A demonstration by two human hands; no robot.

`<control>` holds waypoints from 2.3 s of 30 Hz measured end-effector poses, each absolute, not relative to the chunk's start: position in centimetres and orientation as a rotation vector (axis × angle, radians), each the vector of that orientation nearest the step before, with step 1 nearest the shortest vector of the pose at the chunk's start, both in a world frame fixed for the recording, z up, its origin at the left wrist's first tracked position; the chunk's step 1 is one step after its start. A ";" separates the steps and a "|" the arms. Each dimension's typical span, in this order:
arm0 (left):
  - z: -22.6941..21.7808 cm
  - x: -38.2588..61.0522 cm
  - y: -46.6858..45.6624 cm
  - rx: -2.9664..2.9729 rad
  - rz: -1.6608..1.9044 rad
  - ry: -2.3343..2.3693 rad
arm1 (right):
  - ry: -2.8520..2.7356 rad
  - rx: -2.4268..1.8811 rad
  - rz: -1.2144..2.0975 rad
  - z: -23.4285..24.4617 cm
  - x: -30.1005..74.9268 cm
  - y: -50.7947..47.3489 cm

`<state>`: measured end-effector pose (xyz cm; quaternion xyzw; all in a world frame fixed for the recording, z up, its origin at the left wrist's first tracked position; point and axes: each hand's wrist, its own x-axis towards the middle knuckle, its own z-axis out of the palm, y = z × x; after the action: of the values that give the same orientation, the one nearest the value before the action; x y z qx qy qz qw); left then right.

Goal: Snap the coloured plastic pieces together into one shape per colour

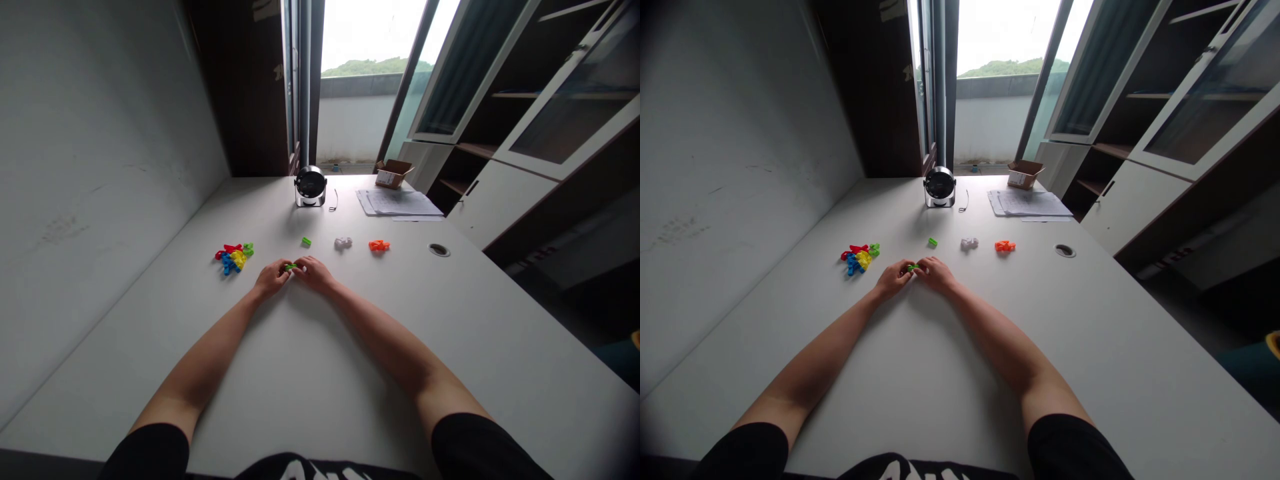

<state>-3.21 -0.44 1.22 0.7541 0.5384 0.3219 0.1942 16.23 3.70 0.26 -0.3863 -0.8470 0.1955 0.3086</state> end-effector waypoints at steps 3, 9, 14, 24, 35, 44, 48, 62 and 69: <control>1.2 -3.2 -0.4 2.113 0.911 1.505 | -2.236 -1.015 0.510 0.2 16.2 3.7; 1.1 -3.2 -0.3 2.094 0.940 1.487 | -2.221 -1.017 0.526 0.4 16.3 3.5; 1.3 -3.1 -0.4 2.056 0.950 1.493 | -2.210 -1.035 0.537 0.4 16.3 3.5; 1.5 -3.0 -0.6 2.022 0.962 1.513 | -2.244 -1.014 0.497 -0.6 16.4 4.2; 1.8 -3.0 -0.7 2.014 0.967 1.534 | -2.196 -1.025 0.562 0.1 16.3 3.5; 1.6 -3.2 -0.5 2.071 0.940 1.596 | -2.175 -1.042 0.620 -0.3 16.3 3.5; 1.6 -3.2 -0.5 2.069 0.927 1.587 | -2.168 -1.023 0.625 -0.3 16.3 3.5; 2.2 -3.0 -0.9 2.081 0.871 1.467 | -2.132 -1.054 0.639 -0.8 16.3 3.8; 1.8 -2.9 -0.7 2.057 0.939 1.474 | -2.137 -1.057 0.629 -0.4 16.3 3.5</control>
<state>-2.95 -0.74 1.80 0.7435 0.5327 0.3394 0.2196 16.34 3.46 -0.38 -0.4045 -0.8176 0.2407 0.3316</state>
